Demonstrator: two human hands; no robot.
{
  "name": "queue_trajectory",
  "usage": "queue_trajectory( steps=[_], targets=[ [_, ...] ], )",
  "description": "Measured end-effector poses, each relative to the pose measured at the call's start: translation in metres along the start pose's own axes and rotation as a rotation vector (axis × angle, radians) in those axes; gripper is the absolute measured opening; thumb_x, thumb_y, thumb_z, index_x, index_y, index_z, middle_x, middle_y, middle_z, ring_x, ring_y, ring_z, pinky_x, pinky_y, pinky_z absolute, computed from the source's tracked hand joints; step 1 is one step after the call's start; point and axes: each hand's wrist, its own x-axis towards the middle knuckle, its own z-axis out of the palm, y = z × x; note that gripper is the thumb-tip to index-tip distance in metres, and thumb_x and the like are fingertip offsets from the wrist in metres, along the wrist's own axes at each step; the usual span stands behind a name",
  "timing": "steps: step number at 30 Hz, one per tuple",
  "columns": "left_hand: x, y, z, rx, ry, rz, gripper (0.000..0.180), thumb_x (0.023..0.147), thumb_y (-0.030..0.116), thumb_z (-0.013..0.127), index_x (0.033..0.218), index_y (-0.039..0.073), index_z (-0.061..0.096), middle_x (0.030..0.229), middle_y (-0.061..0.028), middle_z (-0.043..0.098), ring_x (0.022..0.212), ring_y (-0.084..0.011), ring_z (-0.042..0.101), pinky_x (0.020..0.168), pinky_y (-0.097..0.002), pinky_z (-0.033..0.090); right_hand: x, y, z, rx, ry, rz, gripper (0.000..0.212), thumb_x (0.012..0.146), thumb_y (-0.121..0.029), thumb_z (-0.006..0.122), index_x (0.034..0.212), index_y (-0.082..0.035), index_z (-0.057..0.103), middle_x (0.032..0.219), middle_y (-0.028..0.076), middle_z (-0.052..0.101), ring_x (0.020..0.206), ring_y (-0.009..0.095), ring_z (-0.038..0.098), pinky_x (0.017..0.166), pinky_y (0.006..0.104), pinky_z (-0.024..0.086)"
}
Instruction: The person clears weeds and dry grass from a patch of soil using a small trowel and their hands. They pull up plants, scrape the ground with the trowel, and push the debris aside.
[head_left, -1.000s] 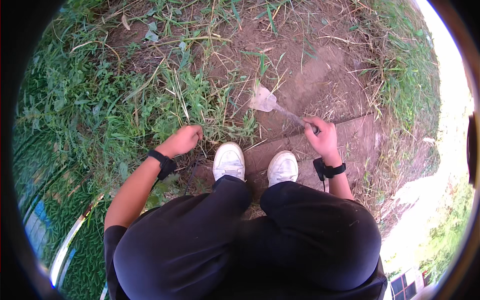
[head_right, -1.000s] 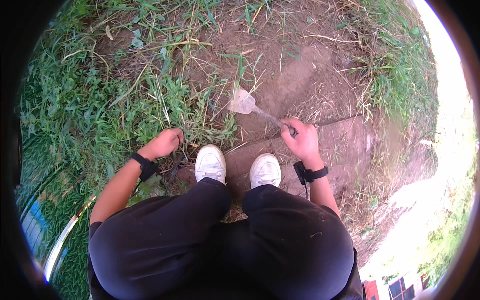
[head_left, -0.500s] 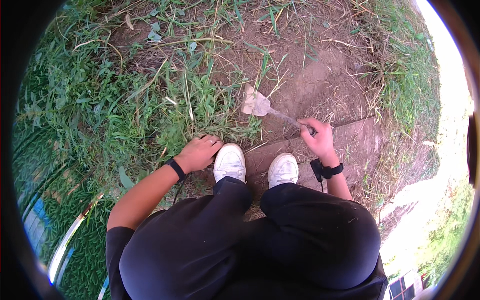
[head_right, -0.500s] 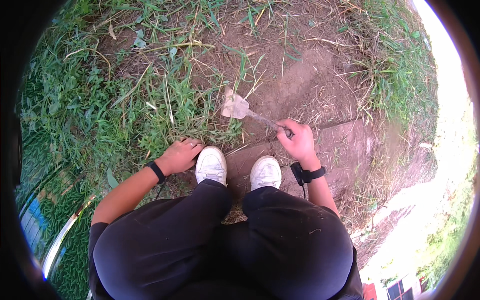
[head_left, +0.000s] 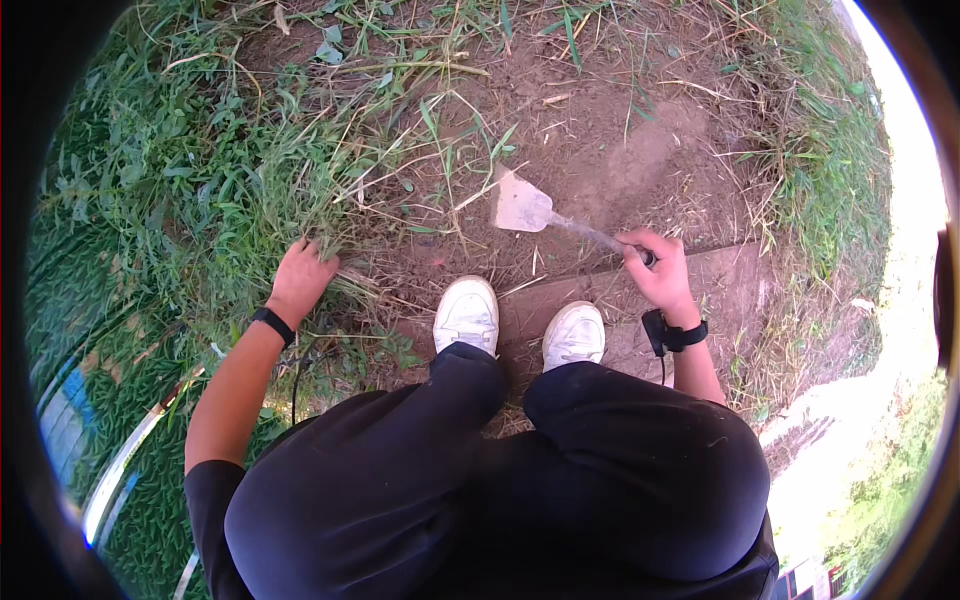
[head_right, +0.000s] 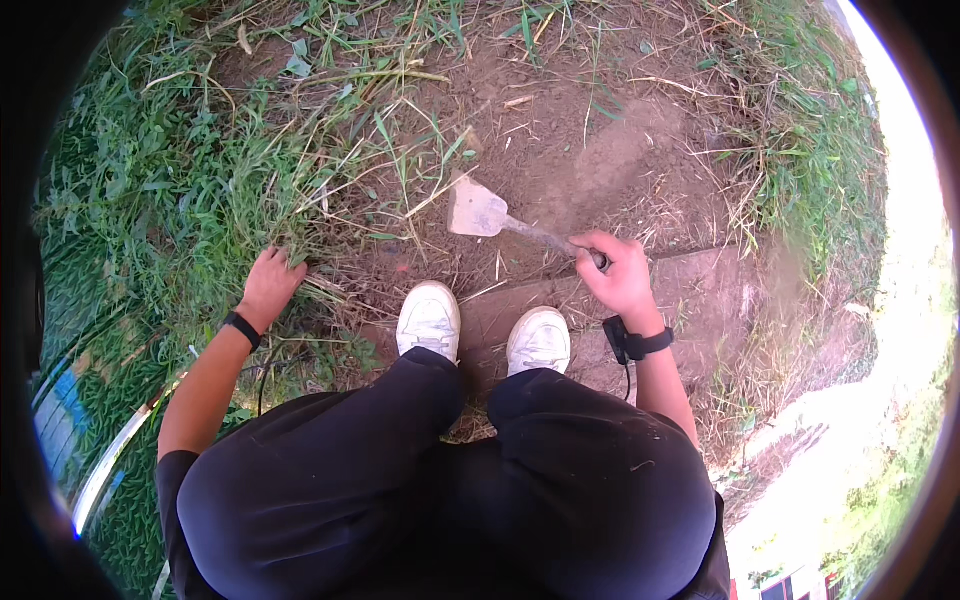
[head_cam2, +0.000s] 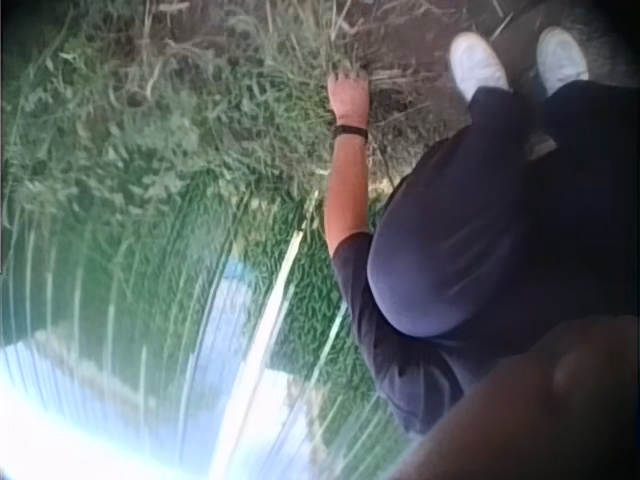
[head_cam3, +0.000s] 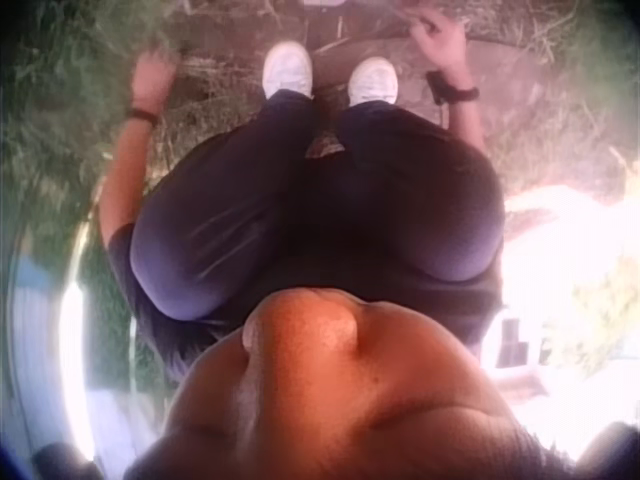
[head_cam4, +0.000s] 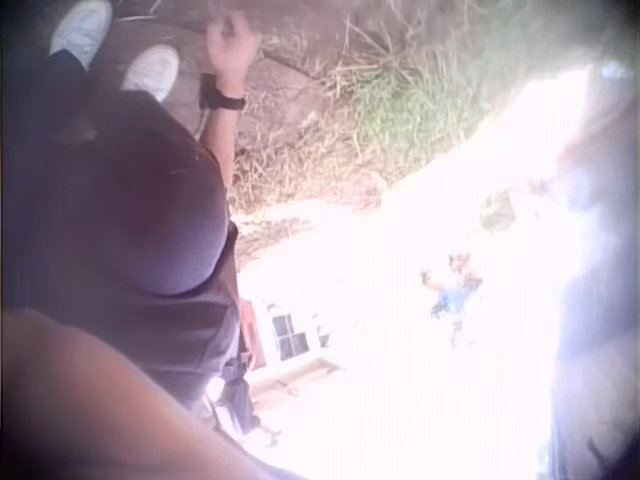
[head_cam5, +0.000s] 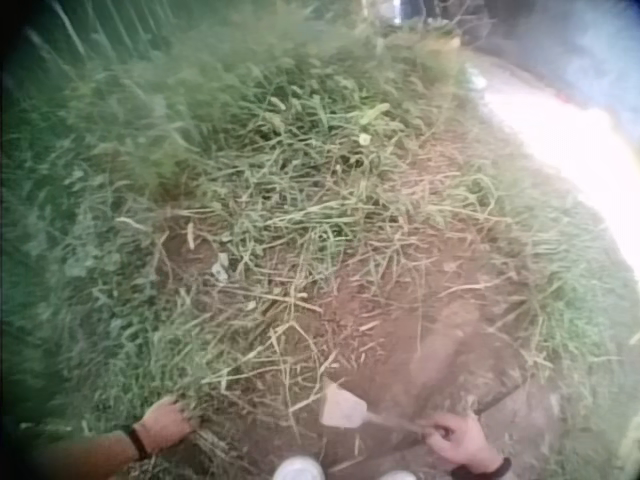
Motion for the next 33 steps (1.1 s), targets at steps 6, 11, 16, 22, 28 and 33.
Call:
queue_trajectory(
  steps=[6, 11, 16, 22, 28, 33],
  targets=[
    [0.012, -0.002, -0.039, -0.052, -0.085, 0.037, 0.006, 0.082, 0.020, 0.068, 0.079, 0.019, 0.074, 0.082, -0.0008, 0.073, 0.092, -0.0201, 0.068, 0.092, -0.0353, 0.044, 0.013, -0.037, 0.006, 0.021, -0.193, -0.096, 0.014, 0.083, -0.014, 0.074, 0.095, -0.006, 0.077, 0.067, 0.010, 0.067, 0.055, 0.022, 0.065, 0.053, 0.0320, 0.049],
    [0.000, 0.019, -0.086, -0.060, -0.303, 0.103, 0.031, 0.080, 0.047, 0.077, 0.073, 0.017, 0.076, 0.074, -0.0020, 0.072, 0.078, -0.0219, 0.069, 0.090, -0.0360, 0.043, 0.038, -0.060, 0.048, -0.139, -0.447, -0.313, 0.022, 0.086, -0.026, 0.079, 0.102, -0.011, 0.075, 0.075, 0.011, 0.072, 0.062, 0.030, 0.069, 0.057, 0.0383, 0.053],
    [-0.043, 0.032, -0.064, -0.176, -0.248, -0.008, 0.035, 0.079, 0.051, 0.077, 0.069, 0.018, 0.074, 0.071, -0.0013, 0.070, 0.077, -0.0198, 0.067, 0.082, -0.0356, 0.042, 0.070, -0.084, 0.092, -0.230, -0.650, -0.406, 0.019, 0.093, -0.033, 0.069, 0.100, -0.015, 0.071, 0.068, 0.009, 0.069, 0.066, 0.034, 0.070, 0.062, 0.0468, 0.055],
    [-0.058, 0.024, -0.051, -0.188, -0.123, -0.108, 0.027, 0.077, 0.039, 0.076, 0.062, 0.018, 0.071, 0.065, -0.0015, 0.068, 0.070, -0.0200, 0.064, 0.081, -0.0348, 0.041, 0.086, -0.125, 0.181, -0.291, -0.730, -0.597, 0.020, 0.094, -0.029, 0.065, 0.090, -0.009, 0.063, 0.066, 0.014, 0.065, 0.066, 0.037, 0.068, 0.060, 0.0513, 0.054],
    [-0.047, 0.015, -0.066, -0.197, -0.228, -0.038, 0.035, 0.082, 0.047, 0.075, 0.064, 0.017, 0.072, 0.065, -0.0023, 0.068, 0.070, -0.0204, 0.066, 0.081, -0.0348, 0.041, 0.121, -0.116, 0.111, -0.400, -0.869, -0.642, 0.023, 0.098, -0.032, 0.063, 0.090, -0.010, 0.063, 0.062, 0.010, 0.061, 0.059, 0.033, 0.065, 0.054, 0.0467, 0.052],
    [-0.056, 0.020, -0.064, -0.197, -0.282, -0.006, 0.036, 0.084, 0.048, 0.074, 0.065, 0.017, 0.072, 0.066, -0.0022, 0.069, 0.072, -0.0205, 0.067, 0.082, -0.0357, 0.042, 0.119, -0.118, 0.045, -0.382, -0.698, -0.619, 0.016, 0.096, -0.030, 0.068, 0.094, -0.014, 0.067, 0.065, 0.007, 0.067, 0.058, 0.027, 0.067, 0.053, 0.0417, 0.052]
  ],
)
